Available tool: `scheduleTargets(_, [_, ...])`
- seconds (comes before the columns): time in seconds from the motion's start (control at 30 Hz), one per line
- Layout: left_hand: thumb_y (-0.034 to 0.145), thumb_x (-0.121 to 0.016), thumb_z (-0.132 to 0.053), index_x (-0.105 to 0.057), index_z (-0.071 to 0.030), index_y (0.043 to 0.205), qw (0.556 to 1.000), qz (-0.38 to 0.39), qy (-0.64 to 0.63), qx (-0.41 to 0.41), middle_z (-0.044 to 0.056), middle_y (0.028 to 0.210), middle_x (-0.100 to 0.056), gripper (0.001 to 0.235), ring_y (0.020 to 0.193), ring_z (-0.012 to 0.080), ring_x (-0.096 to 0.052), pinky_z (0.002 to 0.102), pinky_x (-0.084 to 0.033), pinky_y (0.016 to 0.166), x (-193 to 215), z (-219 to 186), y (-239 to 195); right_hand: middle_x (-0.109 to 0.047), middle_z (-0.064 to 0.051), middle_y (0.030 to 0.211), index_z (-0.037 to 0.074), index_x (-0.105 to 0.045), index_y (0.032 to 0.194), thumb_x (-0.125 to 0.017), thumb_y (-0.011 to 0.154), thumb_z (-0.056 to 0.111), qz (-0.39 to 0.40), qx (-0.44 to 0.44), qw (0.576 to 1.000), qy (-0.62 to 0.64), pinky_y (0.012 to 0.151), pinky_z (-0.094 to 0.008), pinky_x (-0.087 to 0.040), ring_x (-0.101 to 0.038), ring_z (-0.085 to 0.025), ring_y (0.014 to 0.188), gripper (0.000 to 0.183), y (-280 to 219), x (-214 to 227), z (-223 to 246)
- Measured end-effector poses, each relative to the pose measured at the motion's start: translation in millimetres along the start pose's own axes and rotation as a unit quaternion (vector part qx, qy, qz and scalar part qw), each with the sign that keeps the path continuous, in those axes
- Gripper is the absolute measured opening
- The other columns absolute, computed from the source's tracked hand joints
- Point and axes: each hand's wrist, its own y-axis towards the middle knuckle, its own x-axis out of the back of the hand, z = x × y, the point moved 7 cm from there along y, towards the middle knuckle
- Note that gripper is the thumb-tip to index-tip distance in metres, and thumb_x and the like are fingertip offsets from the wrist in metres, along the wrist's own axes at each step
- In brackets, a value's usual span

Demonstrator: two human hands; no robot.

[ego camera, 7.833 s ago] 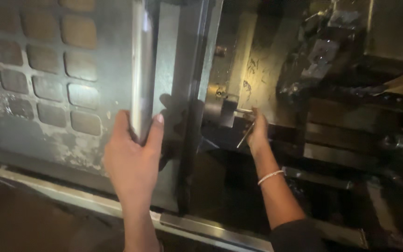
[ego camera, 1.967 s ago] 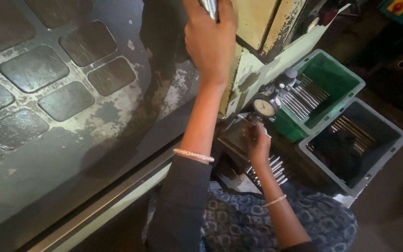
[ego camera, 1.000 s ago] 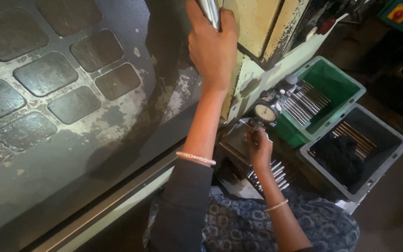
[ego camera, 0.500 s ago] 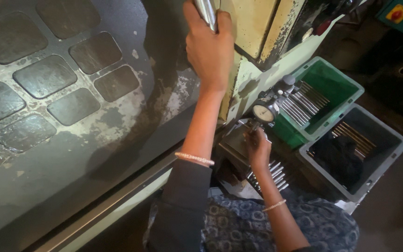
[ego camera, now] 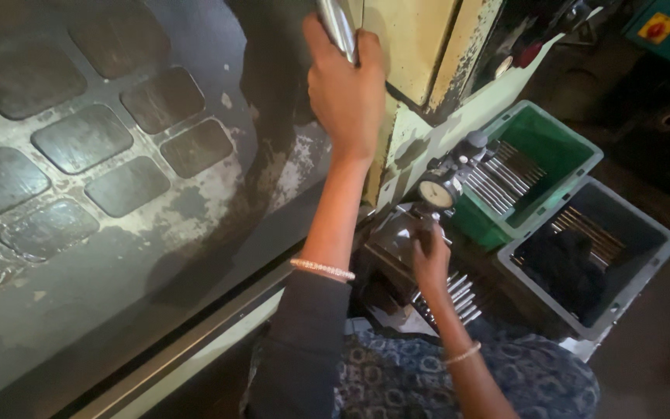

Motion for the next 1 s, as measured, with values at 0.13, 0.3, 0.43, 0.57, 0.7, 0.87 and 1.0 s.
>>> scheduleTargets(0.13, [0.093,-0.058,-0.032,-0.047,-0.010,0.129,1.000,0.010,0.002,0.012,0.021,0.084,-0.075,0.044,0.080,0.0455,-0.072,0.056,-0.054,0.077,1.1,-0.7,0.6,-0.068,-0.019,0.115,-0.004,-0.061,0.128,-0.064,0.096,-0.002,-0.095,-0.025,0.995,-0.008,0.087,-0.041,-0.055,-0.068,-0.031,0.099,0.032,1.8,22.4,-14.9])
scheduleTargets(0.3, [0.093,-0.058,-0.030,-0.049,-0.010,0.130,1.000,-0.011,0.003,-0.018,0.022,0.088,-0.075,0.043,0.084,0.0474,-0.071,0.057,-0.052,0.078,3.1,-4.4,0.0,-0.063,-0.022,0.095,-0.004,-0.064,0.102,-0.076,0.080,0.004,-0.019,0.008,0.979,-0.202,0.080,-0.049,-0.050,-0.061,-0.041,0.091,0.026,30.7,30.1,-14.2])
scheduleTargets(0.43, [0.093,-0.059,-0.031,-0.050,-0.010,0.128,1.000,-0.005,0.009,-0.004,0.023,0.088,-0.075,0.042,0.086,0.0473,-0.071,0.057,-0.052,0.079,2.8,-1.9,0.5,-0.063,-0.019,0.093,0.001,-0.068,0.096,-0.077,0.083,0.009,0.006,0.060,0.971,-0.229,0.076,-0.051,-0.046,-0.059,-0.042,0.088,0.017,40.3,23.6,-14.6])
scheduleTargets(0.57, [0.093,-0.060,-0.034,-0.052,-0.010,0.128,0.999,-0.016,0.029,-0.022,0.022,0.089,-0.074,0.043,0.084,0.0467,-0.070,0.056,-0.052,0.075,6.1,-6.9,-2.8,-0.063,-0.015,0.089,0.004,-0.069,0.091,-0.077,0.083,0.007,0.007,0.113,0.958,-0.263,0.079,-0.048,-0.043,-0.060,-0.038,0.092,0.011,33.8,24.6,-1.1])
scheduleTargets(0.7, [0.096,-0.061,-0.037,-0.054,-0.007,0.135,0.999,0.004,-0.006,-0.038,0.021,0.096,-0.074,0.050,0.095,0.0427,-0.073,0.052,-0.055,0.084,7.8,0.2,-13.9,-0.063,-0.013,0.088,0.003,-0.072,0.114,-0.074,0.081,0.002,-0.009,0.136,0.968,-0.211,0.077,-0.046,-0.043,-0.059,-0.034,0.086,0.033,9.0,39.9,29.2])
scheduleTargets(0.87, [0.102,-0.062,-0.039,-0.036,0.003,0.156,0.991,0.047,-0.012,-0.125,0.027,0.144,-0.053,0.072,0.136,0.0374,-0.050,0.050,-0.037,0.118,27.8,13.4,-55.9,-0.062,-0.010,0.081,0.007,-0.073,0.111,-0.076,0.076,-0.001,0.020,0.116,0.979,-0.169,0.072,-0.042,-0.042,-0.057,-0.029,0.079,0.037,-31.6,54.7,77.3])
scheduleTargets(1.0, [0.109,-0.049,-0.043,-0.023,0.003,0.159,0.980,0.086,-0.182,-0.011,0.023,0.163,-0.031,0.073,0.152,0.0320,-0.032,0.045,-0.027,0.124,55.7,61.8,-139.4,-0.058,-0.010,0.078,0.008,-0.074,0.114,-0.077,0.075,-0.004,0.019,0.058,0.994,-0.086,0.069,-0.039,-0.045,-0.056,-0.026,0.077,0.041,-47.0,58.4,109.9])
